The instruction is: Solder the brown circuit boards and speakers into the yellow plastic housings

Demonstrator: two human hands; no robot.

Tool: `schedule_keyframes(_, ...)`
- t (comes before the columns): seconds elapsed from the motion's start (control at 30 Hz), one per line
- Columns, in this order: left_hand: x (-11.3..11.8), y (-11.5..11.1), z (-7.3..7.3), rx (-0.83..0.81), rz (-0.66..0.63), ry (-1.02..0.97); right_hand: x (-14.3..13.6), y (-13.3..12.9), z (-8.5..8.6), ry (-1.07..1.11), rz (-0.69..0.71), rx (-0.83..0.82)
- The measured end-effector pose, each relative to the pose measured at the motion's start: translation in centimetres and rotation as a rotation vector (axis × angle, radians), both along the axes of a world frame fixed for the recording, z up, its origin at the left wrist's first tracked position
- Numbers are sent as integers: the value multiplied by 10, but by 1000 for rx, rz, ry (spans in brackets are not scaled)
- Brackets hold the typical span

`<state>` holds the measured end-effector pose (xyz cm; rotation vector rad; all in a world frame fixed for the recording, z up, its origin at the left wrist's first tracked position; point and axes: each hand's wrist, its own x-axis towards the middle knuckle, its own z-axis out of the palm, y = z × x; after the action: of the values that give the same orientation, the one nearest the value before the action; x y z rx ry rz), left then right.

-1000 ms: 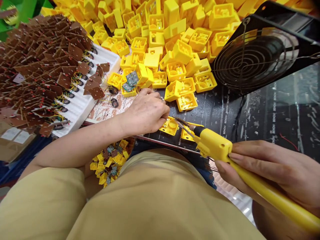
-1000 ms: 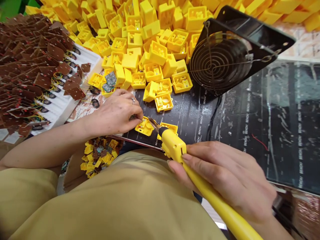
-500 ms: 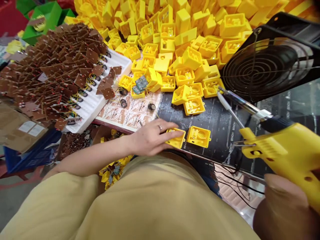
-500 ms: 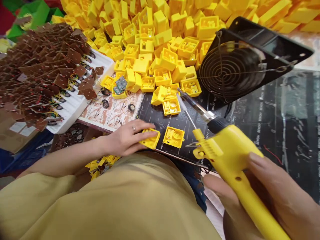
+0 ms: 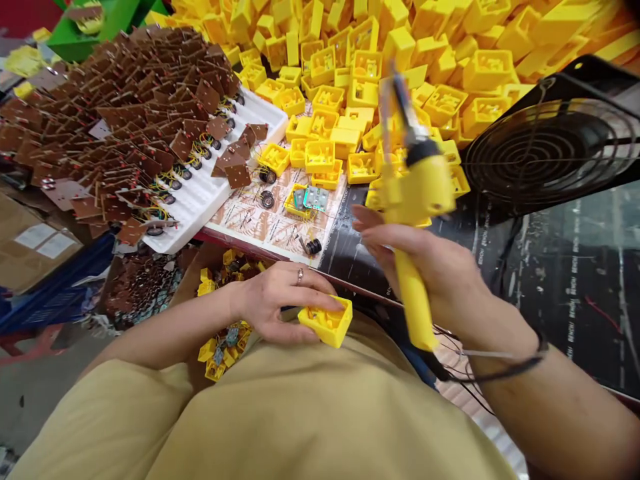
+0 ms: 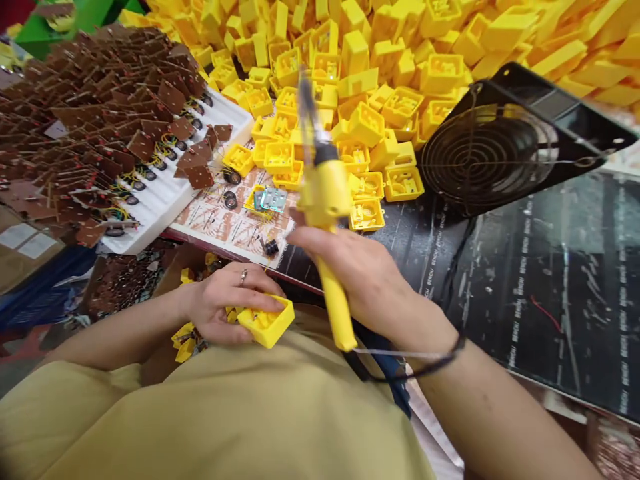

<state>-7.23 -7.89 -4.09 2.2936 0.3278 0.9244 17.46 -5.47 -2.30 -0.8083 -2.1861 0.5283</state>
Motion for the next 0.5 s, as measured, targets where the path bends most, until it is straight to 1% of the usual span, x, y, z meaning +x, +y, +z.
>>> schedule_keyframes(0.03,1,1,0,9,-11,-3,-12,11,4,-50,117,9)
schedule_keyframes(0.1,0,0,2,14,-29,-12,-34,33,8,-110,266,42)
schedule_keyframes(0.17,-6,-3,7,-29,-42,-17,-51,52,5,-169,341,63)
schedule_keyframes(0.2,-11,-5,11,-78,-49,-13,-57,60,1,-202,360,69)
schedule_keyframes(0.3,-38,-16,27,-298,-70,81,-63,74,-10,-279,364,69)
schedule_keyframes(0.37,-61,-22,35,-442,-64,285,-60,75,-10,-297,360,64)
schedule_keyframes(0.43,-80,-25,35,-532,-15,650,-53,70,-2,-287,358,57)
schedule_keyframes(0.5,-92,-25,30,-519,116,1041,-39,59,11,-242,301,37)
